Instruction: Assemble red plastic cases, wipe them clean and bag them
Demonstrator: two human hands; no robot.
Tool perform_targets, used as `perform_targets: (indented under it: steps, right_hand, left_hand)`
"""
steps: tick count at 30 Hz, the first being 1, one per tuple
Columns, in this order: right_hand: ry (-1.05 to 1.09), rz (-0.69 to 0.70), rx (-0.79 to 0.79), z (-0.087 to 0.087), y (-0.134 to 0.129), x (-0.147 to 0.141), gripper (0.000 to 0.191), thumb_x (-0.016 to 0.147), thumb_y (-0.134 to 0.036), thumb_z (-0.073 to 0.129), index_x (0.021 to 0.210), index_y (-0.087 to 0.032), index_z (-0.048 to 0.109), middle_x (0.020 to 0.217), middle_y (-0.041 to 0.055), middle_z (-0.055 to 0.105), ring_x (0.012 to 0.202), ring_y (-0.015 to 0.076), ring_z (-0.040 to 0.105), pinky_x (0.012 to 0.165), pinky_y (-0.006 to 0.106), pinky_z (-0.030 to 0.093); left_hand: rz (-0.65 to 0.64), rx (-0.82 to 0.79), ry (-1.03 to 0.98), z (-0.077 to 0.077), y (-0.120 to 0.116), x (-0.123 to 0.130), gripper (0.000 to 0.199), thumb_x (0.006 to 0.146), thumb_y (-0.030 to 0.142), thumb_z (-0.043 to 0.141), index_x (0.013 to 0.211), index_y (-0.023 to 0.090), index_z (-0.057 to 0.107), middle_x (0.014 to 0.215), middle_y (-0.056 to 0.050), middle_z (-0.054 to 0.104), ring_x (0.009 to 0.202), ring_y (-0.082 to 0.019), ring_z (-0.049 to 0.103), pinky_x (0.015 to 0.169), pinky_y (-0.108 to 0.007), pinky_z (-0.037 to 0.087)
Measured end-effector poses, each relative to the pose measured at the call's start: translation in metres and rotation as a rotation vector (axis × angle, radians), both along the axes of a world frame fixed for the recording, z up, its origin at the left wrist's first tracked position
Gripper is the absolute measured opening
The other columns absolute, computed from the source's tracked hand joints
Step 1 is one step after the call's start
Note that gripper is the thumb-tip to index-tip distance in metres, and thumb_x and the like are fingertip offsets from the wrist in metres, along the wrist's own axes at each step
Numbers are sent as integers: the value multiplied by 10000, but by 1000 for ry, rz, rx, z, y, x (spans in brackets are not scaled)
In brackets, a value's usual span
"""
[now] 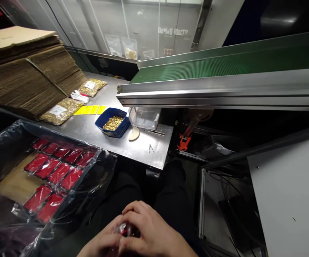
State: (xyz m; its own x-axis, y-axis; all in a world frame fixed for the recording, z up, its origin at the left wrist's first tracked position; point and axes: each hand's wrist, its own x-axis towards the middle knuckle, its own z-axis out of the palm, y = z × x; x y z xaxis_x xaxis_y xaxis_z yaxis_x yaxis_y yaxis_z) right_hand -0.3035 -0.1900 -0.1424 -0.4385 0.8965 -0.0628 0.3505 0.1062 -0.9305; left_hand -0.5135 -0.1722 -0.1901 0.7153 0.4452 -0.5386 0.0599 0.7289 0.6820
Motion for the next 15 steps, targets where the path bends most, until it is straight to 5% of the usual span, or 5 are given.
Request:
perform_targets:
  steps: [2,6,10,15]
  right_hand:
    - [9,38,4,-3,-1,4,348,929,-325,749,1272,-346,688,1334,-14,682,1185,184,639,1058,283,461]
    - [90,-86,47,-17,-3,0,203,996,-197,600,1010,-297,776,1032,-20,796,1052,175,709,1029,282,490]
    - [55,-138,94,-25,-1,-15,206,984,-223,548,927,-245,745,861,26,755,811,188,705,735,272,529]
    - [134,-177,-111,-35,-1,-23,267,998,-380,556,857,-249,741,789,32,732,726,189,708,659,245,540]
  left_hand:
    - [80,-60,-74,3,-3,-3,558,646,466,785,1145,243,671,968,-26,666,916,-244,633,824,-351,480]
    - [113,-75,-272,21,-1,-3,850,627,525,894,1357,214,591,1153,-75,647,1171,-312,603,1079,-433,393]
    - [-32,144,-81,36,-1,-4,715,686,482,904,1299,213,650,1195,-74,635,1135,-294,584,1031,-402,435]
    - [-39,226,125,47,-6,-29,485,760,548,828,1110,218,762,1039,-54,712,943,-252,647,889,-360,514]
